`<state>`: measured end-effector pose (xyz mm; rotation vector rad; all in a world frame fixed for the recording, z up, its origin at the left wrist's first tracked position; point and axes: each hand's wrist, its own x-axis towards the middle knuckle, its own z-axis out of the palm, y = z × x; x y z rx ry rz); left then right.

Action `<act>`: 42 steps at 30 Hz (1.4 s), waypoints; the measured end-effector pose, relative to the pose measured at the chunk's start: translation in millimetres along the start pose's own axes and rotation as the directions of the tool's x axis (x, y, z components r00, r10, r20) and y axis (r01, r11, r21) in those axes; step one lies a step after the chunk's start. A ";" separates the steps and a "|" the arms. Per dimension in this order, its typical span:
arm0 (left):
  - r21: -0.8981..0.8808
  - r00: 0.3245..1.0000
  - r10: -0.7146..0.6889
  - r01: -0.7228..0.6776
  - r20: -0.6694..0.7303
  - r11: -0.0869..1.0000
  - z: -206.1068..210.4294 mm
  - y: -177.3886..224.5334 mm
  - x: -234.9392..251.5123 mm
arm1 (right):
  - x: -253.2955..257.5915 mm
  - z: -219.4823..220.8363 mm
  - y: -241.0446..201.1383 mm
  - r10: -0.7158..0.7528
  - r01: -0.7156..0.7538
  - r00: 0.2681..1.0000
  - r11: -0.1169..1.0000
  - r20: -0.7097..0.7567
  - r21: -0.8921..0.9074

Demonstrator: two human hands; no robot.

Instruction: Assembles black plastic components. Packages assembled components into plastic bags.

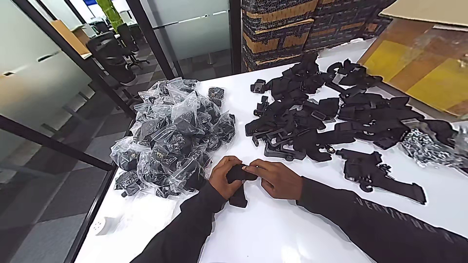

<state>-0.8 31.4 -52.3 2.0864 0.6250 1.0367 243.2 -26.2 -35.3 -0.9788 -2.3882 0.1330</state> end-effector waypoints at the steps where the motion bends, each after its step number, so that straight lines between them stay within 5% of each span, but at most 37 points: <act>1: 0.003 1.000 -0.009 0.009 -0.002 1.000 -1.1 -0.1 0.3 | 0.1 0.0 0.1 -0.003 0.003 1.000 1.000 0.000 0.000; 17: -0.008 0.999 0.033 -0.033 -0.029 0.999 -3.0 -5.3 1.1 | 1.4 1.6 -1.2 -0.034 0.041 0.996 0.996 0.082 -0.078; 29: -0.120 0.996 -0.074 0.068 -0.041 0.990 -0.4 -5.6 -0.3 | 0.8 0.6 1.2 -0.029 0.037 0.994 0.996 0.107 -0.076; 33: -0.047 0.992 -0.037 0.032 -0.118 0.998 -4.6 -5.8 2.4 | -2.6 2.7 4.5 0.136 -0.112 0.985 0.972 -0.108 0.208; 38: 0.036 0.973 0.019 -0.011 -0.228 0.999 0.2 -1.8 4.9 | 2.4 -1.1 -7.4 0.470 -0.199 0.862 0.659 -0.190 0.725; 42: 0.100 0.958 -0.083 0.115 -0.275 0.988 11.3 5.7 4.4 | 10.5 3.9 -33.2 0.432 -0.112 0.879 0.602 -0.204 0.791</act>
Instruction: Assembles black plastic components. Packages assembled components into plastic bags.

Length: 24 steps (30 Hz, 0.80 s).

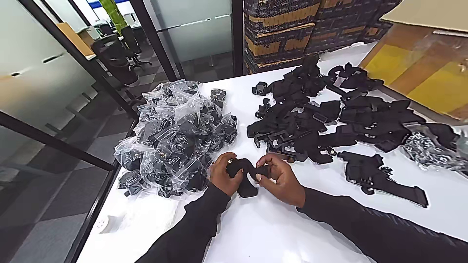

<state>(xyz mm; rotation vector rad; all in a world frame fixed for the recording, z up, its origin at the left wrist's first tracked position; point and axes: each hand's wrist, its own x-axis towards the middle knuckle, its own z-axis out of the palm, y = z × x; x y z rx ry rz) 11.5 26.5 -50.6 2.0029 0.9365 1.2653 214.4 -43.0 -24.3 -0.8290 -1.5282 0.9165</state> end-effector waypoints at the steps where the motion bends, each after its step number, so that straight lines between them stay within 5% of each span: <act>1: 0.027 0.999 -0.036 0.036 0.009 0.999 2.0 3.3 -1.7 | -0.4 6.1 -0.5 -0.030 0.031 0.999 0.999 0.036 -0.029; 5: 0.031 0.990 -0.141 0.141 0.027 0.990 2.9 4.6 -6.5 | 3.2 20.2 8.0 -0.116 0.144 0.985 0.963 0.131 -0.229; 11: -0.202 0.932 -0.351 0.362 0.087 0.910 -2.2 10.8 -2.3 | 8.2 21.2 11.4 -0.175 0.218 0.975 0.861 0.135 -0.460; 17: -0.495 0.926 -0.263 0.369 0.272 0.787 -7.2 5.4 -1.4 | 7.6 15.8 17.4 -0.295 0.399 0.915 0.766 0.276 -0.504; 24: -0.725 0.925 -0.143 0.367 0.353 0.583 -9.3 -5.9 -1.9 | 5.3 7.7 20.4 -0.262 0.422 0.898 0.739 0.354 -0.525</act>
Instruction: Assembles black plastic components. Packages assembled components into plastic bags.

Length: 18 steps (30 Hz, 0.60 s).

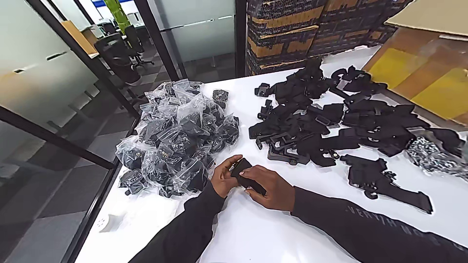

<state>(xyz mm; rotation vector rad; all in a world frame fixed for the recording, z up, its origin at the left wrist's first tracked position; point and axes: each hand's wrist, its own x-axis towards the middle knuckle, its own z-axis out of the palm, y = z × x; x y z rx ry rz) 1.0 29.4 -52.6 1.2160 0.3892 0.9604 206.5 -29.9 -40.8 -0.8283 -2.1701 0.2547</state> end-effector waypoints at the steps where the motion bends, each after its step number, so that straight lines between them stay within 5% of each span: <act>1: -0.022 1.000 -0.010 0.010 0.012 1.000 -0.4 1.0 0.1 | -0.6 -0.4 0.8 -0.012 0.012 1.000 1.000 0.009 0.000; 9: 0.130 0.993 0.094 -0.103 0.074 0.986 3.8 2.0 -1.4 | -1.2 -1.9 3.8 -0.064 0.069 0.992 0.997 0.109 -0.041; 18: 0.312 0.974 0.218 -0.228 0.066 0.922 7.0 2.7 -2.4 | -2.8 -3.2 8.2 0.133 -0.121 0.983 0.988 -0.128 0.096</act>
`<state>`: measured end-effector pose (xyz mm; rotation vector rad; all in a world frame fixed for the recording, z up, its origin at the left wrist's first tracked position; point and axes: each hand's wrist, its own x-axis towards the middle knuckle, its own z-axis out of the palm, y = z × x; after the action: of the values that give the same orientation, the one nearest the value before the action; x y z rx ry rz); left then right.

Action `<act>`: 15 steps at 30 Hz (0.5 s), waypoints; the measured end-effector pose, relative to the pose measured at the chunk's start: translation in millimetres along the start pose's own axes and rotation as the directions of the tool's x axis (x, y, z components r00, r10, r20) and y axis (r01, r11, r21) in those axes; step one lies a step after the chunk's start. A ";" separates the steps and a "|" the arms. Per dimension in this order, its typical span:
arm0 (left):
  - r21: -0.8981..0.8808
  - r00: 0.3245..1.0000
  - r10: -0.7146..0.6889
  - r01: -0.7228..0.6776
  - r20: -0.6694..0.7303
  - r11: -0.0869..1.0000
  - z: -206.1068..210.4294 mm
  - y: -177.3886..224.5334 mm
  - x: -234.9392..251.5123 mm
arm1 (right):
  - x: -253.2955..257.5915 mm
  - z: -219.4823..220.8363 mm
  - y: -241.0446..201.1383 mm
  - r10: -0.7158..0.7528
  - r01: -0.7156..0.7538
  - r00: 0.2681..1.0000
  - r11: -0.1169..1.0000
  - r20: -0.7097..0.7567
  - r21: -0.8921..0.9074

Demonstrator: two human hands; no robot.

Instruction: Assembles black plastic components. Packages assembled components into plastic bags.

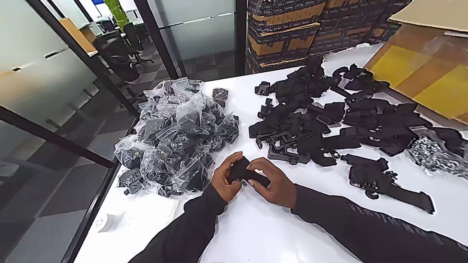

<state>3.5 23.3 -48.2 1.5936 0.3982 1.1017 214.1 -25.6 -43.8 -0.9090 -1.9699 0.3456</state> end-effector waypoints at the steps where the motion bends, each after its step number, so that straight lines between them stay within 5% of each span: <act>1: 0.052 0.999 0.052 -0.052 0.012 0.997 0.7 -0.5 0.0 | 1.2 -1.1 0.0 0.052 -0.052 0.998 0.999 -0.025 -0.004; 6: 0.251 0.975 0.207 -0.222 0.086 0.942 7.4 2.9 -0.9 | 4.5 -4.1 6.9 0.214 -0.218 0.976 0.969 0.042 0.117; 15: 0.289 0.967 0.245 -0.255 0.072 0.923 1.3 -3.4 0.8 | 4.2 -4.0 12.2 0.238 -0.259 0.966 0.909 0.102 0.327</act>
<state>5.9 24.3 -50.8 1.9687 0.3550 1.2493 221.7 -14.7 -45.9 -0.9312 -1.7736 0.8409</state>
